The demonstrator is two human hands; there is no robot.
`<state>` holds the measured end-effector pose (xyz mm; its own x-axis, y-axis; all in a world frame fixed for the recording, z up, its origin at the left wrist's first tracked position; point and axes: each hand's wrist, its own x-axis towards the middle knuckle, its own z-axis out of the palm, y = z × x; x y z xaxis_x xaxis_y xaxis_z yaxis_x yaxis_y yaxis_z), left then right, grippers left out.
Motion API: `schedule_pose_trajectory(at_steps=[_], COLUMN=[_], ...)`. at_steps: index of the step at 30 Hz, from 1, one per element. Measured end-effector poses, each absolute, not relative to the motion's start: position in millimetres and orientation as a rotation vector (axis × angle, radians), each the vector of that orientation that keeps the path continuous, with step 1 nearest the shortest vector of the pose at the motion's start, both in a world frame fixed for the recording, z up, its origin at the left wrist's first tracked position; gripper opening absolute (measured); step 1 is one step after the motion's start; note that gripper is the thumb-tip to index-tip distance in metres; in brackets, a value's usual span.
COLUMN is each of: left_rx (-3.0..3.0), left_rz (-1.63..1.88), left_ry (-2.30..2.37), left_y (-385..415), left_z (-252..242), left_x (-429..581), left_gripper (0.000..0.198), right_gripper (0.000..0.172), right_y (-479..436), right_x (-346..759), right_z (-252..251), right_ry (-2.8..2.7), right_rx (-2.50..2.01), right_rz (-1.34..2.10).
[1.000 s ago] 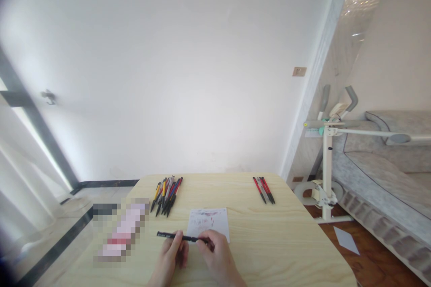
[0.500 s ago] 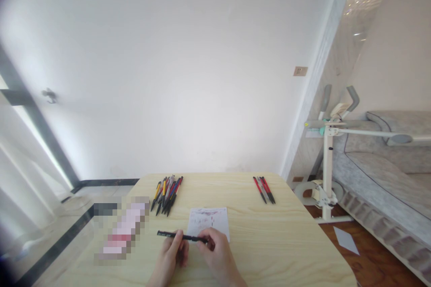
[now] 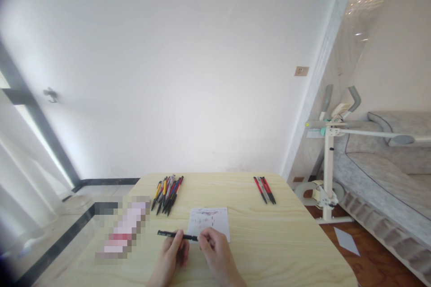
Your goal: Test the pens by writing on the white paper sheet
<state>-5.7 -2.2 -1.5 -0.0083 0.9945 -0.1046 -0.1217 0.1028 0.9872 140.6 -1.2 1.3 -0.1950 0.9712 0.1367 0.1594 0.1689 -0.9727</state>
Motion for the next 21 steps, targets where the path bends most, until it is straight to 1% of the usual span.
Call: schedule_pose_trajectory(at_steps=[4,10,16,21], left_rx=[1.020,1.010,0.989,1.008], left_rz=[1.201,1.219,1.227,1.222], left_ry=[1.190,1.143,1.119,1.123], left_y=[-2.0,-1.2,-0.9,-1.7], left_z=[-1.2,-7.9,-9.3,-5.8], left_x=[-5.2,-6.3,-6.4,-6.0], left_gripper=[0.055,0.052,0.051,0.050], right_gripper=[0.046,0.053,0.053,0.049], right_y=[-1.8,-0.7,1.4,-0.3], right_x=[140.7,140.1,138.2,139.3], right_z=[1.8,-3.0,-6.4,-3.7], right_ry=[-1.532,-1.504,-1.471,-1.557], right_rx=[-1.158,-1.216,-1.256,-1.261], right_rz=[1.131,1.127,1.121,1.066])
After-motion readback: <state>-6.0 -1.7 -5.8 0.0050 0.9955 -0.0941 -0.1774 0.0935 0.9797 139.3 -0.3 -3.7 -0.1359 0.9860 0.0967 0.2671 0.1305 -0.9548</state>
